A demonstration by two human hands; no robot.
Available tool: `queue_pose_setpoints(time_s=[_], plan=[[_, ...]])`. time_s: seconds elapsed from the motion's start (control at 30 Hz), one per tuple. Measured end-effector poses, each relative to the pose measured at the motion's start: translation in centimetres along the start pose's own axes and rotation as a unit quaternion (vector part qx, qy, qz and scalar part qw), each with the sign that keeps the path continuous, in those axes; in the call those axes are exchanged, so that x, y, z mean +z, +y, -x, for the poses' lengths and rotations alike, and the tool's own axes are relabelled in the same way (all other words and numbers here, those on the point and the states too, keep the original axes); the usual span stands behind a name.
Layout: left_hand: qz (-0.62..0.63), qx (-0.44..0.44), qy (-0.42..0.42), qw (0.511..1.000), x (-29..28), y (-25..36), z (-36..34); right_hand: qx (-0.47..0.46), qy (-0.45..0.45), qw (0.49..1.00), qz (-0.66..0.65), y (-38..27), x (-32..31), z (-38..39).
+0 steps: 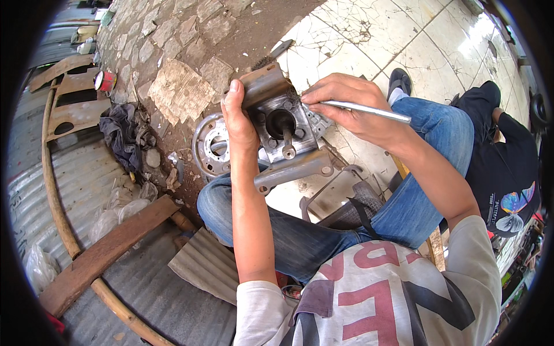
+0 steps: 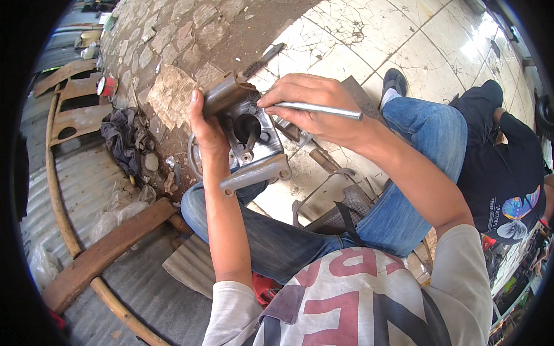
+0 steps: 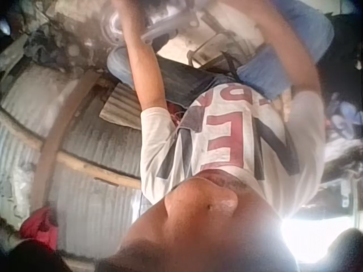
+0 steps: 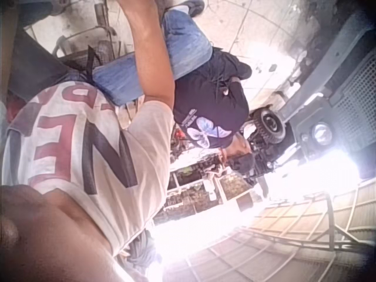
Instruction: The person sits on the floor and uses a metal tool to scrape and clean the interior of a mechanical housing component. They repeatedly rotate the part and apply the tool to different internal surfaces.
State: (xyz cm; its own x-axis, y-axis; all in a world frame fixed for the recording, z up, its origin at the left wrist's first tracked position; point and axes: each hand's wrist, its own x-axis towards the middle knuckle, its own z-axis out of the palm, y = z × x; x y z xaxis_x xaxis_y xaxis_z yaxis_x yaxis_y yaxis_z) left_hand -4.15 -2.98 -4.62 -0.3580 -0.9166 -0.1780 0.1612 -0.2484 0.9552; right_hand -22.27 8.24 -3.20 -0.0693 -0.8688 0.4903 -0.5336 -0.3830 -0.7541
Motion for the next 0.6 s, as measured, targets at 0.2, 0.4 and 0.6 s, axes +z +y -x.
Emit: queue_pose_setpoints(time_s=[0.2, 0.4, 0.6], plan=[[-0.014, 0.005, -0.008, 1.000, -1.4, -1.1, -0.5, 0.051, -0.085, 0.991, -0.094, 0.2, -1.2, -0.1], [-0.024, 0.004, -0.003, 1.000, -1.6, -1.0, -0.6, 0.059, -0.054, 0.987, -0.137, 0.2, -1.5, -0.2], [-0.005, -0.007, -0.029, 1.000, -1.4, -0.4, -0.3, -0.031, -0.094, 0.994, -0.038, -0.2, -1.0, -0.6]])
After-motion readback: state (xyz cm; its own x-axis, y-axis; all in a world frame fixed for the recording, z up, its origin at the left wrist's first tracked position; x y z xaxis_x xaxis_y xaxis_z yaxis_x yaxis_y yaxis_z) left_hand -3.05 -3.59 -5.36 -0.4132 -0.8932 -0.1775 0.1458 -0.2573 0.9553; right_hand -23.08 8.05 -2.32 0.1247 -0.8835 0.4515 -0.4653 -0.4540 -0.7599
